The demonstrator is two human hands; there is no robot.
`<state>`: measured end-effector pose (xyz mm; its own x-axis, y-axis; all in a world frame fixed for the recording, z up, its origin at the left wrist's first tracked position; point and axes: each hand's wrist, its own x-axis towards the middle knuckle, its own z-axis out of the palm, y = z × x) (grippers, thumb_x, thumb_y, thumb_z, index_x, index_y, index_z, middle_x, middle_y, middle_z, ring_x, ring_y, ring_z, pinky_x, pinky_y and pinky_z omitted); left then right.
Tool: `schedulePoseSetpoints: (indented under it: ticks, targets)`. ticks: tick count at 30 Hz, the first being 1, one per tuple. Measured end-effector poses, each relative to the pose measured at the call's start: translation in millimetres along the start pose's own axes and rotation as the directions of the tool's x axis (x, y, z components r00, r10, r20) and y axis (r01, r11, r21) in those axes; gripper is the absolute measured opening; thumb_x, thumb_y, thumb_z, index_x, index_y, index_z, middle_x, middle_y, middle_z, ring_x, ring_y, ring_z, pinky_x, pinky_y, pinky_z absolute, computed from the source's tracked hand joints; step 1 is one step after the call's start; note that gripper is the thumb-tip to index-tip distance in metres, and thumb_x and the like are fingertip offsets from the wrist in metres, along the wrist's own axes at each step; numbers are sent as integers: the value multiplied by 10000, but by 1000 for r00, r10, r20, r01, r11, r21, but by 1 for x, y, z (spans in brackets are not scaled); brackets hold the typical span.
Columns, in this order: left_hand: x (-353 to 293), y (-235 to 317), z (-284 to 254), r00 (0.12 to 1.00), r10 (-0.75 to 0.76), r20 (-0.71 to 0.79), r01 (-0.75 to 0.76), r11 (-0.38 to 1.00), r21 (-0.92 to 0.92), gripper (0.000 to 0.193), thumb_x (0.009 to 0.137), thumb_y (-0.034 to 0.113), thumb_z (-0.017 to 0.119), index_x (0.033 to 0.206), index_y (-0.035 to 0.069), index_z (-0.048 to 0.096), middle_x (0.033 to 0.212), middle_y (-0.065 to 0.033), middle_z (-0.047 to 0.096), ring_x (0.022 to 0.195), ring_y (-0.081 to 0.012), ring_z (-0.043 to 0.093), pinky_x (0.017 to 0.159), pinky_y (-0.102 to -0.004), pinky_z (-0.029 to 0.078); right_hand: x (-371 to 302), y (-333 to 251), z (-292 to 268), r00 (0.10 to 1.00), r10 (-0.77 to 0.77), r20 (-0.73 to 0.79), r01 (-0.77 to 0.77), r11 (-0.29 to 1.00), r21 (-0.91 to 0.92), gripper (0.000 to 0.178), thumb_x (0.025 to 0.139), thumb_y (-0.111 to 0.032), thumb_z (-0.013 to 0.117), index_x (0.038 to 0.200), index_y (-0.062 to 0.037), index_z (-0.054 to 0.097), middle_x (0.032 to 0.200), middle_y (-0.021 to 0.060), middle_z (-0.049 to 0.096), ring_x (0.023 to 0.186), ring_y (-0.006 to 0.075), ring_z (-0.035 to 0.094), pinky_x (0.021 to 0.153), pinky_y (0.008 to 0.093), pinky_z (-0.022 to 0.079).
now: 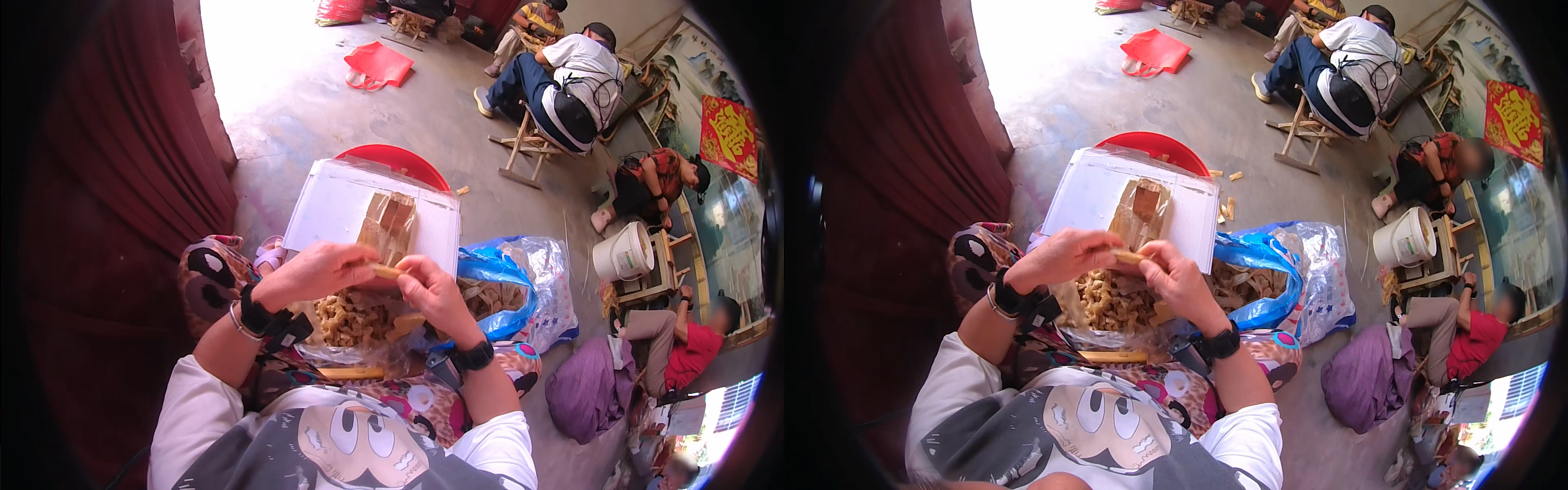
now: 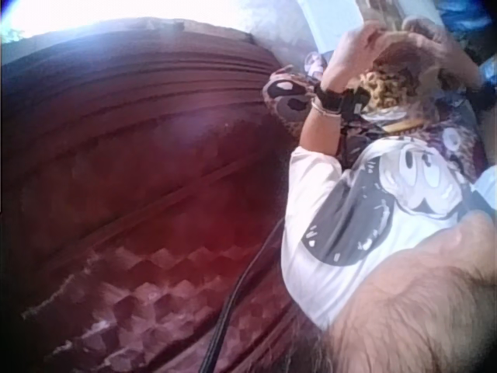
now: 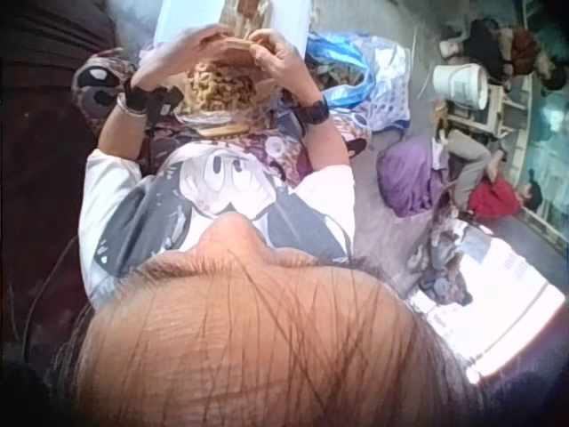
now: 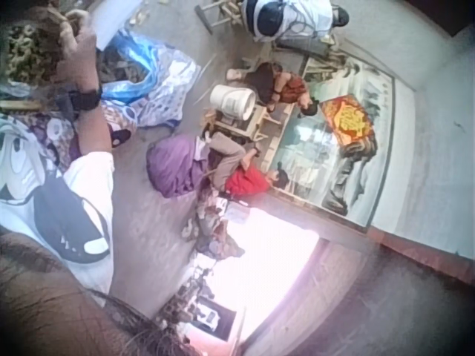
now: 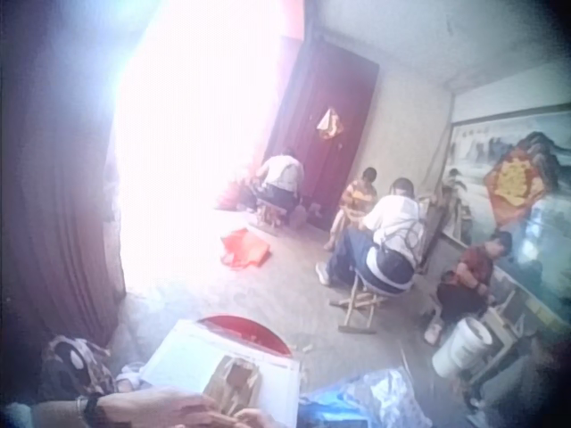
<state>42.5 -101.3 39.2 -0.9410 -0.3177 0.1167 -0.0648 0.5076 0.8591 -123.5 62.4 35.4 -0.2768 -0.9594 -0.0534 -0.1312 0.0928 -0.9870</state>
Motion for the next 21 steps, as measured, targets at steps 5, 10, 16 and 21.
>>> schedulePoseSetpoints:
  ticks: [5,10,16,21]
  targets:
    - [20,-15,12,903,286,-320,-170,923,344,122,843,122,617,923,37,582,788,-97,613,767,-273,602,653,-356,490,29,21,-4,981,-69,-181,70,998,-2,109,932,-140,562,968,-40,538,722,-14,559,643,46,508,578,197,426]
    - [29,-24,23,856,412,-313,-152,778,610,98,793,110,626,882,78,597,767,-67,594,771,-240,580,644,-351,491,41,44,-8,973,-73,-221,69,997,-27,94,925,-126,564,931,-34,549,710,-1,563,652,68,528,592,225,447]
    - [22,-23,33,929,255,-268,6,713,701,91,763,116,634,819,83,570,727,-54,581,711,-251,567,619,-353,487,36,39,0,974,-61,-220,-72,832,-550,161,885,-199,595,939,-51,559,695,159,600,679,254,616,619,339,479]
    - [11,-31,21,921,166,-352,150,683,715,79,812,92,618,861,49,573,766,-56,608,747,-208,604,643,-318,502,20,33,-2,918,-165,-361,-176,645,-744,175,889,-216,596,945,-51,578,720,154,626,662,254,628,600,342,487]
